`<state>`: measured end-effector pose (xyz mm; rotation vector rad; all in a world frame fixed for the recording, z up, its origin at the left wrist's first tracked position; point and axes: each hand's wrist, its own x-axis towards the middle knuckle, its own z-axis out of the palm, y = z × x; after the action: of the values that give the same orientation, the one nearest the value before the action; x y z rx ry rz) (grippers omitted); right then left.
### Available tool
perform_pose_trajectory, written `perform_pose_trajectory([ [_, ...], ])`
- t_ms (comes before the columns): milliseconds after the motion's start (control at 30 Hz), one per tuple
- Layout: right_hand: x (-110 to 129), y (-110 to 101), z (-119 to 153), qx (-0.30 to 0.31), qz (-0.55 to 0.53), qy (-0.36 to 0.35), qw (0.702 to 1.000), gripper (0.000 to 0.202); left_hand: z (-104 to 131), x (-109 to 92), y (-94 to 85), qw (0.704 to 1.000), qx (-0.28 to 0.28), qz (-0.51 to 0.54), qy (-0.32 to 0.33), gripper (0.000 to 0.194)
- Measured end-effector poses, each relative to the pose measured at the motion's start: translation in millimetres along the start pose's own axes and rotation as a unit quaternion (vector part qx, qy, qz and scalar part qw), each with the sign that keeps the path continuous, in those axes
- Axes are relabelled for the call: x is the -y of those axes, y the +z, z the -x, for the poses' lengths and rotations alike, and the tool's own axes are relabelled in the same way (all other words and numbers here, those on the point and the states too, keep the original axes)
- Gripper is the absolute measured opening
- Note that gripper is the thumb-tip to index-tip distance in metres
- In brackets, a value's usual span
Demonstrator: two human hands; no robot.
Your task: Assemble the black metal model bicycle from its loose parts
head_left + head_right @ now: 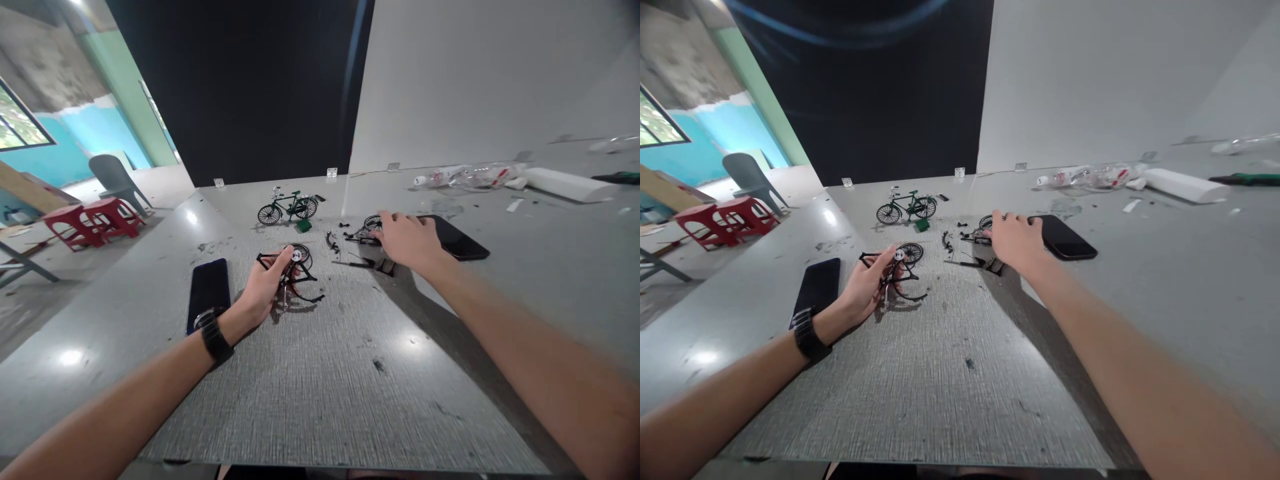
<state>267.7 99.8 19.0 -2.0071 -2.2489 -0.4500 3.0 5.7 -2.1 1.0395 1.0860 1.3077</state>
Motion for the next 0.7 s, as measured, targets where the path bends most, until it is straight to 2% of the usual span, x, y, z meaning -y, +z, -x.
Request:
perform_pose_trajectory([
  [100, -5, 2, -2, 0.044, 0.001, 0.020, 0.999, 0.043, 0, 0, 0.0, 1.000, 0.003, 0.000, -0.003, 0.041],
  [233, -6, 5, -5, 0.100, -0.004, 0.030, 0.995, 0.046, 0, 1, -0.8, 1.000, 0.009, -0.002, -0.004, 0.041],
  [367, -9, 11, -8, 0.101, -0.019, 0.025, 0.994, 0.046, -1, 2, -1.2, 1.000, 0.005, 0.004, -0.001, 0.041],
  [567, -13, 15, -7, 0.070, -0.028, 0.006, 0.997, 0.046, 0, 2, -0.4, 1.000, 0.001, 0.007, -0.002, 0.039],
  [633, -9, 13, -5, 0.016, -0.040, -0.015, 0.999, 0.047, 0, 1, -0.1, 1.000, 0.001, 0.001, -0.002, 0.039],
  [700, 0, 9, -3, -0.053, -0.071, -0.065, 0.994, 0.048, 0, 0, 0.1, 1.000, -0.002, -0.003, -0.003, 0.039],
])
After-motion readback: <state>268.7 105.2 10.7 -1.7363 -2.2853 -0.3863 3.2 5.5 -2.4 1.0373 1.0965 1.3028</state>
